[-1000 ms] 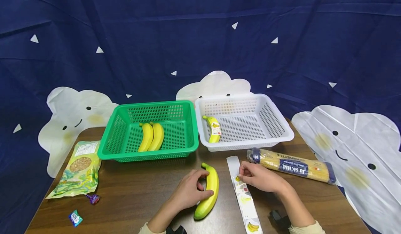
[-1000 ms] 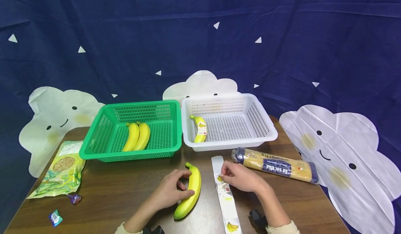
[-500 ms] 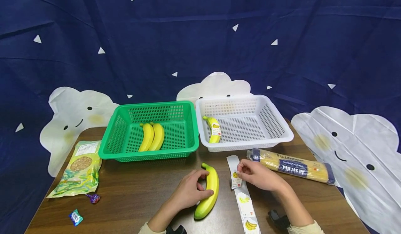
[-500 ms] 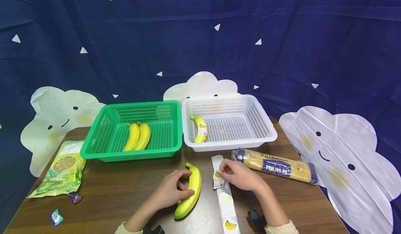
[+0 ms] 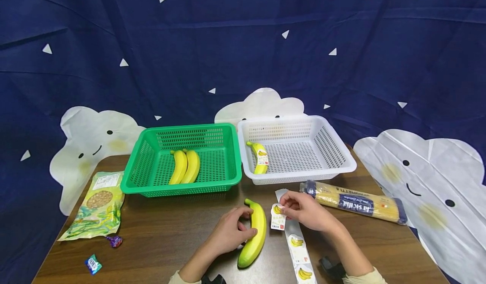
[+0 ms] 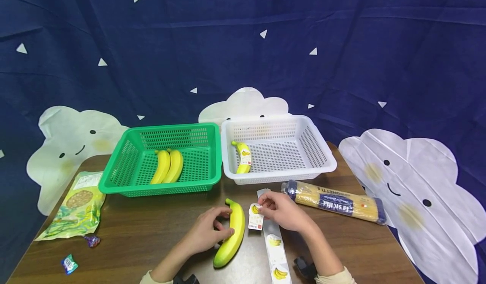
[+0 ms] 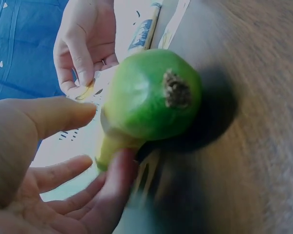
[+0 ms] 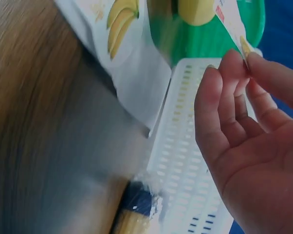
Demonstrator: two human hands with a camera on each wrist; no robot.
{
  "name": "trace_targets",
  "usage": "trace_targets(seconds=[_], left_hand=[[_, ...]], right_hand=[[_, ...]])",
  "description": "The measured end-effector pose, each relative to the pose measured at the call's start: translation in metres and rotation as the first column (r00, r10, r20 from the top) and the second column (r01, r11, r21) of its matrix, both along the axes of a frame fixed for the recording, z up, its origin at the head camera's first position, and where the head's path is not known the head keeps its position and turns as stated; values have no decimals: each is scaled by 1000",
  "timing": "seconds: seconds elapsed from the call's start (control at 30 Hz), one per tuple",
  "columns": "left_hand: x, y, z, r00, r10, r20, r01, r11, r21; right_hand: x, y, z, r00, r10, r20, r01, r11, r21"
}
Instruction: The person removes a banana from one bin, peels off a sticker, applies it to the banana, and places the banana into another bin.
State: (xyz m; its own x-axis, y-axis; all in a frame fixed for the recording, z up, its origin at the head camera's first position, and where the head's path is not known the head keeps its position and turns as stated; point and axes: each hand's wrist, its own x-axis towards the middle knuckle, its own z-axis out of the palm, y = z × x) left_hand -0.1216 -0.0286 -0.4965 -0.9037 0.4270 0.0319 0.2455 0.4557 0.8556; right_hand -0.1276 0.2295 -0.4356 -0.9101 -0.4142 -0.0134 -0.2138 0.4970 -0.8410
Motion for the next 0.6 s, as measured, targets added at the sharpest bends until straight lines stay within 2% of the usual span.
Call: trace_targets(seconds=[0.07, 0.3, 0.5, 0.6], left_hand=[[-1, 0, 0, 1000, 18, -7, -18, 1000, 24], [-3, 1, -1, 999, 49, -2, -49, 990, 134], [-2, 2, 1, 999, 45, 14, -47, 980, 195], [-2, 3, 3, 999, 38, 15, -41, 974, 223]], right_hand=[[0, -3, 1, 1000, 4, -5, -4, 1000, 1], [-10, -2, -24, 999, 47, 14, -46, 997, -59], [-8, -13, -22, 998, 31, 63, -25, 995, -93], [-4, -21, -12, 998, 17, 63, -11, 995, -102]])
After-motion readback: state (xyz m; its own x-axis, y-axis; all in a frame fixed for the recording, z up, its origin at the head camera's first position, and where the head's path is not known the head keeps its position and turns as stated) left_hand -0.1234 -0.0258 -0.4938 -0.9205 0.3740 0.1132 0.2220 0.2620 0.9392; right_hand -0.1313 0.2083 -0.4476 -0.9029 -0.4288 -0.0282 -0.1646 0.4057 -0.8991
